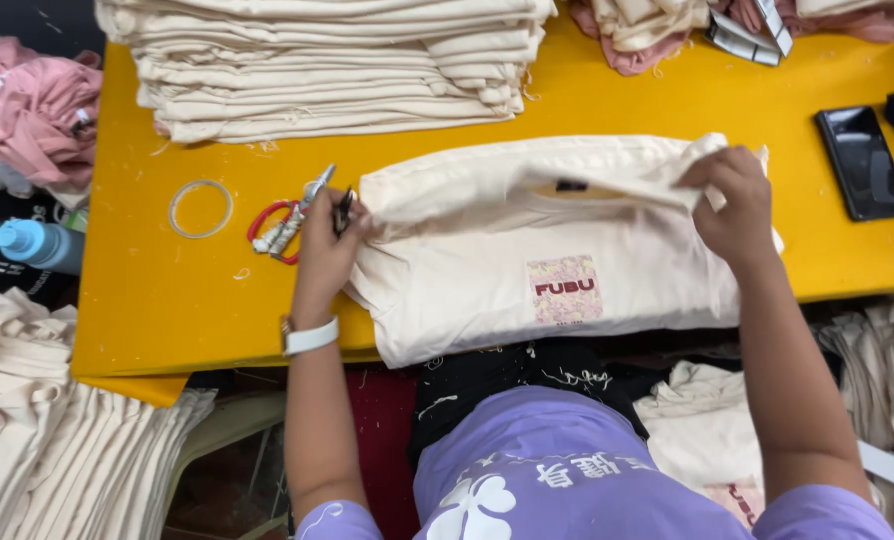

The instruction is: Trim loose threads from t-shirts using thread snips and inspect them for quality.

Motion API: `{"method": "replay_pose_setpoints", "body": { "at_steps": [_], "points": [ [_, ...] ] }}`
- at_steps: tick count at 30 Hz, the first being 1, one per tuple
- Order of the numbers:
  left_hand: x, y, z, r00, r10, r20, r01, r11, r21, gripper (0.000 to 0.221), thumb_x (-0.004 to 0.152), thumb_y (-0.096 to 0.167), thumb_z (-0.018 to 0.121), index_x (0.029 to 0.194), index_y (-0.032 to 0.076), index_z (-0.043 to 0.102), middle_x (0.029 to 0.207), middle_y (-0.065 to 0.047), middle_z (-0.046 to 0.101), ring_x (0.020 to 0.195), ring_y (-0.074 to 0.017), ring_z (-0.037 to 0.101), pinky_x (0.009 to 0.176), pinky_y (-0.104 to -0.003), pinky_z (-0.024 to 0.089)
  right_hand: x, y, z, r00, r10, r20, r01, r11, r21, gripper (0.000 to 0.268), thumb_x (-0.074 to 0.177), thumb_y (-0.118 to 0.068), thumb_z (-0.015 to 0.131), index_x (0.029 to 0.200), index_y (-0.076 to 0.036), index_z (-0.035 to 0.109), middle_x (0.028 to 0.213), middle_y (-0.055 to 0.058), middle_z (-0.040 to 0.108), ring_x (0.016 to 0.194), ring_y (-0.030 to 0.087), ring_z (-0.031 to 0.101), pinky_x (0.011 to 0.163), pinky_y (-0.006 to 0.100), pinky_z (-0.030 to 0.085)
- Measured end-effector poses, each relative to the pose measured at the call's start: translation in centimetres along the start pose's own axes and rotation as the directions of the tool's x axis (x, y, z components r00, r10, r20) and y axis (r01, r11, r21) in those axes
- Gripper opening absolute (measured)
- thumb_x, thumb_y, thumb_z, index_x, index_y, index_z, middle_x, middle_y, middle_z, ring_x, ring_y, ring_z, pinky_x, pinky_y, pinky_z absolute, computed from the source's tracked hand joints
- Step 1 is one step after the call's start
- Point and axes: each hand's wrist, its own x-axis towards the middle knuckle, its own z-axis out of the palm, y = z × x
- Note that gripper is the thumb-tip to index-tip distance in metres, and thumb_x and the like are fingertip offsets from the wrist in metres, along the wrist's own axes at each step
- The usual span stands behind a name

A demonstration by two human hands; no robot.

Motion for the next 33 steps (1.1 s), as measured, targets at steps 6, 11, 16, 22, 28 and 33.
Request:
{"method": "replay_pose_setpoints", "body": {
  "at_steps": [6,11,16,22,28,33],
  "points": [
    [-5.1,5.0,-1.1,0.913,-0.367,0.177,0.167,0.734,0.658,0.016,0.094,0.027,0.06,0.104,0.015,0.054,0.091,-0.006,0.068,0.082,-0.0308,0.062,0.067,-0.044,0.039,-8.2,-3.3,-2.7,0.93,0.139,0.34,-0.018,0.941,-0.337,0.041,0.083,0.0,0.062,0.11,-0.027,0.075,0.133,-0.003,0.068,0.125,0.032,0.058,0.104,0.05,0.039],
    [-8.3,5.0,0.5,0.999,0.018,0.042,-0.025,0.983,0.18,0.019,0.101,0.009,0.058,0.12,0.006,0.055,0.116,-0.008,0.064,0.109,-0.0211,0.062,0.096,-0.032,0.047,-8.4,-9.7,-0.2,0.995,0.078,-0.056,-0.077,0.997,0.021,0.023,0.094,0.016,0.066,0.099,-0.004,0.076,0.106,0.014,0.073,0.1,0.029,0.065,0.093,0.042,0.044],
    [-7.6,6.0,3.7,0.998,0.022,0.064,-0.042,0.943,0.331,0.028,0.1,0.007,0.061,0.125,0.0,0.05,0.115,-0.026,0.064,0.11,-0.0474,0.063,0.095,-0.056,0.05,-7.5,-15.4,7.2,0.999,-0.027,0.041,0.018,0.978,0.21,0.021,0.088,-0.005,0.068,0.105,-0.014,0.077,0.115,0.006,0.074,0.1,0.03,0.066,0.092,0.04,0.047],
    [-4.9,2.2,4.0,0.991,0.03,0.134,-0.101,0.82,0.564,0.032,0.097,0.02,0.072,0.117,0.003,0.053,0.1,-0.02,0.061,0.1,-0.0453,0.061,0.086,-0.057,0.05,-6.8,-19.4,11.2,0.955,-0.076,0.287,0.114,0.986,-0.119,0.058,0.095,-0.059,0.06,0.141,-0.025,0.061,0.141,0.006,0.059,0.127,0.03,0.054,0.099,0.05,0.036],
    [-3.1,2.0,5.2,0.997,-0.06,0.043,0.012,0.712,0.702,0.028,0.103,0.03,0.067,0.116,0.011,0.051,0.092,-0.009,0.056,0.093,-0.036,0.063,0.08,-0.05,0.051,-7.5,-19.7,11.1,0.945,-0.028,0.325,0.081,0.985,-0.15,0.063,0.095,-0.062,0.055,0.145,-0.024,0.057,0.147,0.005,0.056,0.135,0.028,0.05,0.106,0.052,0.032],
    [-3.5,3.8,6.7,0.985,0.173,0.023,-0.131,0.645,0.753,0.033,0.098,0.025,0.073,0.114,0.008,0.049,0.101,-0.01,0.053,0.1,-0.0352,0.058,0.077,-0.05,0.053,-9.0,-18.7,9.1,0.964,-0.081,0.255,0.066,0.996,0.067,0.053,0.098,-0.053,0.059,0.139,-0.02,0.061,0.143,0.005,0.06,0.14,0.026,0.05,0.112,0.05,0.025]
  ]
}}
